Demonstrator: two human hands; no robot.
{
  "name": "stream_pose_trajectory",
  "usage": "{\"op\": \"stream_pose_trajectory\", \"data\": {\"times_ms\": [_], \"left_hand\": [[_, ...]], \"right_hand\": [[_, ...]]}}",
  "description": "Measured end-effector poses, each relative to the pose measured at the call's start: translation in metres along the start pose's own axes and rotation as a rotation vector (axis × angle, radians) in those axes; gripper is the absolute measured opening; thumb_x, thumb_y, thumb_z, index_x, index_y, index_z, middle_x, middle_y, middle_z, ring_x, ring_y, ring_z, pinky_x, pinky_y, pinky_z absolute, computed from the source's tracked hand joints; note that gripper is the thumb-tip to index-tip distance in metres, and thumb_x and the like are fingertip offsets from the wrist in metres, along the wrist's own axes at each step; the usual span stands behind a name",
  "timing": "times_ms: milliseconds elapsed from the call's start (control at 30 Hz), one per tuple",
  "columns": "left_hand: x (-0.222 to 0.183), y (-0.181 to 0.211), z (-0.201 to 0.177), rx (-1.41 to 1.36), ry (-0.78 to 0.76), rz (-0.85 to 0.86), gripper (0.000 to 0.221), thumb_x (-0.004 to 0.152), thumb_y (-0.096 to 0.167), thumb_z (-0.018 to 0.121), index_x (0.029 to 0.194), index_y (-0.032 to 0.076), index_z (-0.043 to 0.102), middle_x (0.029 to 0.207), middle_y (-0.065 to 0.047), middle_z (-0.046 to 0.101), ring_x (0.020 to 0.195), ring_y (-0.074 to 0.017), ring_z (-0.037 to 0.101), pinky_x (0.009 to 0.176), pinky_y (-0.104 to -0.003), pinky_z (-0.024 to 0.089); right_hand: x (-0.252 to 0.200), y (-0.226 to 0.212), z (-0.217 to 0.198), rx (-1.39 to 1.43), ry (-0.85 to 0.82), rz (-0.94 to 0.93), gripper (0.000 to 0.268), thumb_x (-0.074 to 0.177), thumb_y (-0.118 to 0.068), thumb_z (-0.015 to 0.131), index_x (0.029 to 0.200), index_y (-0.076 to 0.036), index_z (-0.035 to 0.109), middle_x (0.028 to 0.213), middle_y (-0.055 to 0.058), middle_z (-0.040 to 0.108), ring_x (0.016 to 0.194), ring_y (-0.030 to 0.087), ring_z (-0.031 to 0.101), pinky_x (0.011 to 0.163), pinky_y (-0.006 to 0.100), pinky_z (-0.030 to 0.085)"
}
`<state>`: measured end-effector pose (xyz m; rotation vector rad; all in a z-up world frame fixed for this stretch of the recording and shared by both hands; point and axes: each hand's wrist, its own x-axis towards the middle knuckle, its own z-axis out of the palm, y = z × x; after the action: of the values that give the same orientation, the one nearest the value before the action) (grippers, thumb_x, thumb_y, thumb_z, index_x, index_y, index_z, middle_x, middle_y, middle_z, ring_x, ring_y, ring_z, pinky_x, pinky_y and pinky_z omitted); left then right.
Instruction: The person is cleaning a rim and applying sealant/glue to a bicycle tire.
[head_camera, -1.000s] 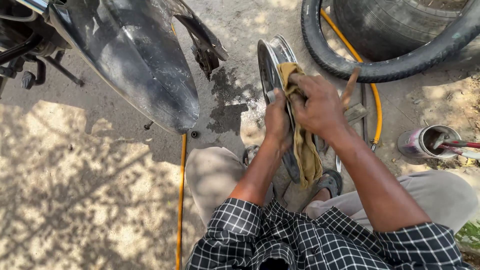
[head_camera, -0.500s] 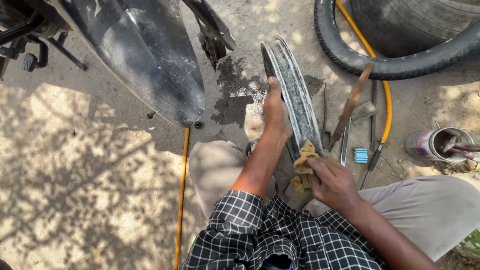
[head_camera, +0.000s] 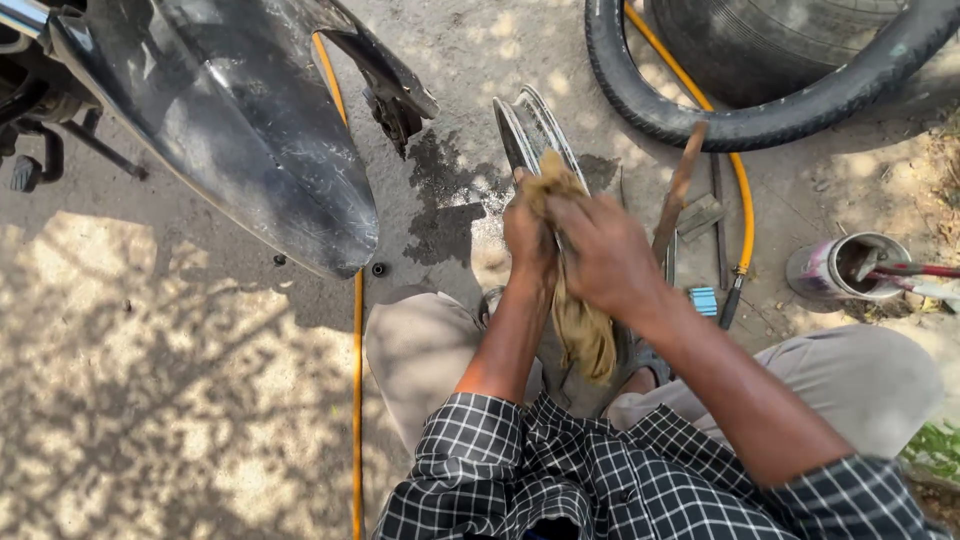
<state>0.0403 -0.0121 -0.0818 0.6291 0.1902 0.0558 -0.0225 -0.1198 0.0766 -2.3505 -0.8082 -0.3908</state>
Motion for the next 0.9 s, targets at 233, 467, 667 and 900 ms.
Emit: {"op": "stream_pose_trajectory", "data": {"times_ms": [233, 467, 667, 900], "left_hand": [[-0.014, 0.057, 0.041, 0.053, 0.092, -0.073, 0.085, 0.103, 0.060, 0.044, 0.148, -0.012, 0.038, 0.146, -0.036, 0.051, 0.139, -0.0430, 0.050, 0.117, -0.052, 0.040], [-0.056, 0.009, 0.030, 0.406, 0.136, -0.042, 0.079, 0.105, 0.060, 0.048, 0.154, -0.002, 0.041, 0.143, -0.018, 0.050, 0.130, -0.0264, 0.048, 0.110, -0.045, 0.038], [-0.072, 0.009, 0.052, 0.138, -0.087, -0.103, 0.062, 0.106, 0.054, 0.045, 0.144, 0.005, 0.050, 0.125, -0.012, 0.064, 0.109, -0.0195, 0.064, 0.096, -0.036, 0.053], [-0.045, 0.006, 0.030, -0.024, -0.064, -0.242, 0.056, 0.108, 0.044, 0.049, 0.143, 0.000, 0.053, 0.120, -0.015, 0.067, 0.100, -0.0242, 0.069, 0.087, -0.040, 0.061]], "right_hand": [[-0.169, 0.015, 0.028, -0.030, 0.003, 0.029, 0.037, 0.071, 0.006, 0.074, 0.105, -0.003, 0.063, 0.098, 0.016, 0.071, 0.090, 0.033, 0.070, 0.076, 0.041, 0.058], [-0.143, 0.034, 0.023, 0.024, 0.174, 0.107, 0.059, 0.067, -0.002, 0.077, 0.123, 0.003, 0.059, 0.102, 0.022, 0.068, 0.091, 0.038, 0.069, 0.083, 0.047, 0.056], [-0.099, 0.025, 0.011, 0.004, 0.006, 0.162, 0.061, 0.065, 0.001, 0.074, 0.124, 0.003, 0.061, 0.106, 0.021, 0.065, 0.094, 0.040, 0.066, 0.081, 0.045, 0.056], [-0.096, 0.021, 0.016, -0.210, 0.201, 0.112, 0.049, 0.069, 0.003, 0.071, 0.117, -0.003, 0.071, 0.117, 0.022, 0.060, 0.105, 0.037, 0.055, 0.087, 0.047, 0.048]]}}
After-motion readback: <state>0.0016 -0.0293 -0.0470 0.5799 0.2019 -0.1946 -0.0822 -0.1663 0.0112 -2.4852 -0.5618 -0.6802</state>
